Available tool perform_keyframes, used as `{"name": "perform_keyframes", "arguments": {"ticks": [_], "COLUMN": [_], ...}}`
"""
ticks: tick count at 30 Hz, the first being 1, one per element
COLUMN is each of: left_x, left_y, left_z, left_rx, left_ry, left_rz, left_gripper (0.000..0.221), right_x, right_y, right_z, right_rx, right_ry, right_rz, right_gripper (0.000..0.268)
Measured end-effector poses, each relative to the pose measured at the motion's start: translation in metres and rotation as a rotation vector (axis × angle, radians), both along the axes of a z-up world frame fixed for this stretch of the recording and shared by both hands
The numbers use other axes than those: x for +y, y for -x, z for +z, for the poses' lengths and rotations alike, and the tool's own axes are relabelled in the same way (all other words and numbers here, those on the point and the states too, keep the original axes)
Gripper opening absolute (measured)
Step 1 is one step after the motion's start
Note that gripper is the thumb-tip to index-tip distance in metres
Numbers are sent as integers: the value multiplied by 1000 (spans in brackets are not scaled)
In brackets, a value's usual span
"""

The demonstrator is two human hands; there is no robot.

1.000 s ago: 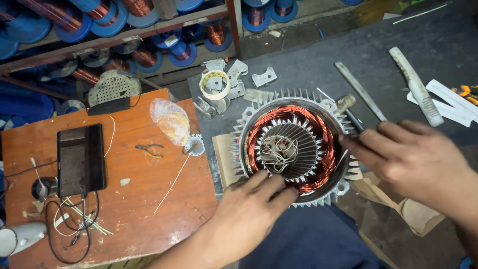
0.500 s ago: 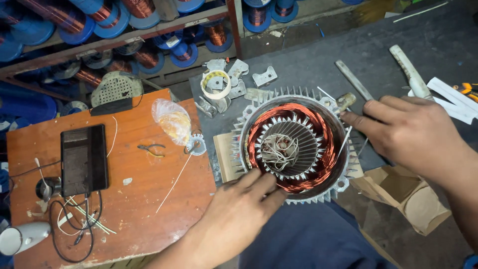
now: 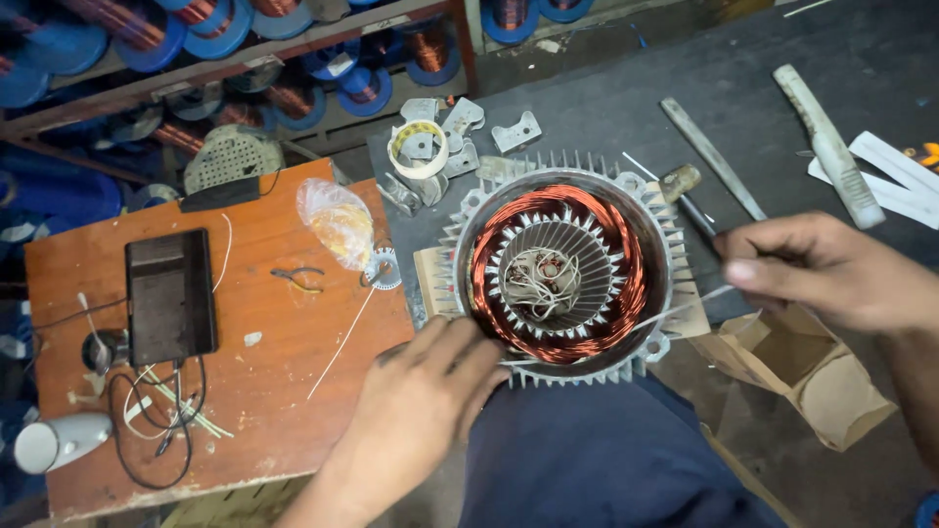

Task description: Repairing an electric motor stator by tying wires and adjusting windings using tools

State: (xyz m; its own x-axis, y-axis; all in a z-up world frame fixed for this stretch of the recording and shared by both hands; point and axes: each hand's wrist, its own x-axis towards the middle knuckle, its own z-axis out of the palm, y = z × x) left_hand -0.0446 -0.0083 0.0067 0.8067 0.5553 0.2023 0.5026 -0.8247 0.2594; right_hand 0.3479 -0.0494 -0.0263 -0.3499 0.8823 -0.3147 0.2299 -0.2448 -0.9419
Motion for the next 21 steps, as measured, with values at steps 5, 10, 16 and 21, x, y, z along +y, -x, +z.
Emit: {"name": "perform_keyframes", "arguments": {"ticks": [5,10,16,21], "left_x": [-9,-17,-36,-53], "left_y": [1,-1,-5,-11], "left_z": [-1,-14,-33,-50], "left_rx": [-37,-258,-509,-602], "left_ry": [242,493,569,526], "left_rz": [164,278,463,611], "left_gripper": [29,36,53,52], "right_x": [9,26,35,46], "right_y": [26,21,9,3], "right_z": [12,11,-7,-22], "right_rx": [-300,-362,-252,-16], "right_ry": [-135,-243,-284,-343], "right_rz": [-270,-214,-170,-18], "right_gripper": [55,60,60,56]}}
